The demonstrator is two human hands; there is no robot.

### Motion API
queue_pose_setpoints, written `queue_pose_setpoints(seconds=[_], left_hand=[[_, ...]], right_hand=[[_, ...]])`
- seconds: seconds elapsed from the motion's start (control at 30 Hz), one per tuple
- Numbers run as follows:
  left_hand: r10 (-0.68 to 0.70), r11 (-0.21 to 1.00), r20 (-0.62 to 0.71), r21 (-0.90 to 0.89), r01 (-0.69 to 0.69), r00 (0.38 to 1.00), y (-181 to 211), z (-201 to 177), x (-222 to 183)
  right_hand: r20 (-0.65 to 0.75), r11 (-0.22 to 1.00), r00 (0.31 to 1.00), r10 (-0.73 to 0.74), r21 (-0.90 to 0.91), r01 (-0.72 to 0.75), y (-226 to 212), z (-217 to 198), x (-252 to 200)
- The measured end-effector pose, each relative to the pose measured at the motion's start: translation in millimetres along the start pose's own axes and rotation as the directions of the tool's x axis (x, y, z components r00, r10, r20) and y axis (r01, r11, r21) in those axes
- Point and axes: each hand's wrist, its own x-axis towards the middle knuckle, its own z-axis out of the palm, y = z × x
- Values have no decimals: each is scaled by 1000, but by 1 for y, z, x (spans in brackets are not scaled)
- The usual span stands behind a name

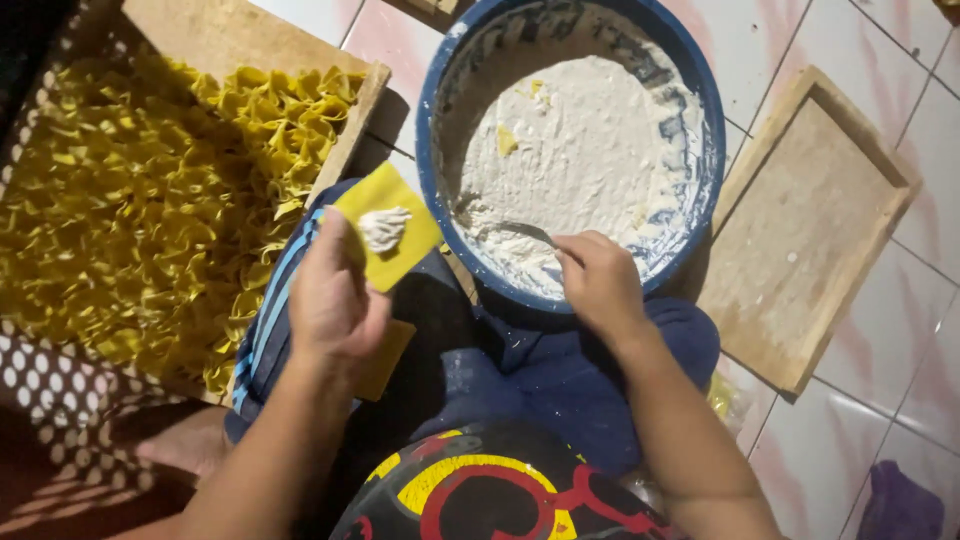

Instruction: The person is manually preparing wontons by placing filling on dough wrappers and folding them into shape.

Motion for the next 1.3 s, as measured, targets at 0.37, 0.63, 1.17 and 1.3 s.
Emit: queue_pose_setpoints(seconds=[0.37, 0.63, 1.17, 1.3], left_hand=[[-15, 988, 30, 155, 10, 999, -2, -6, -18], [75, 969, 71, 229, -89, 995, 0, 23, -32], [-295, 895, 35, 361, 264, 955, -23, 26, -22], [-355, 899, 128, 318, 301, 926, -43, 16, -11]], right_hand=[[403, 854, 914, 40, -489, 178, 41, 80, 50], [529, 936, 840, 122, -343, 80, -9, -34, 59], [26, 859, 963, -267, 460, 225, -6, -35, 16], [-37, 825, 962, -271, 507, 252, -40, -10, -11]])
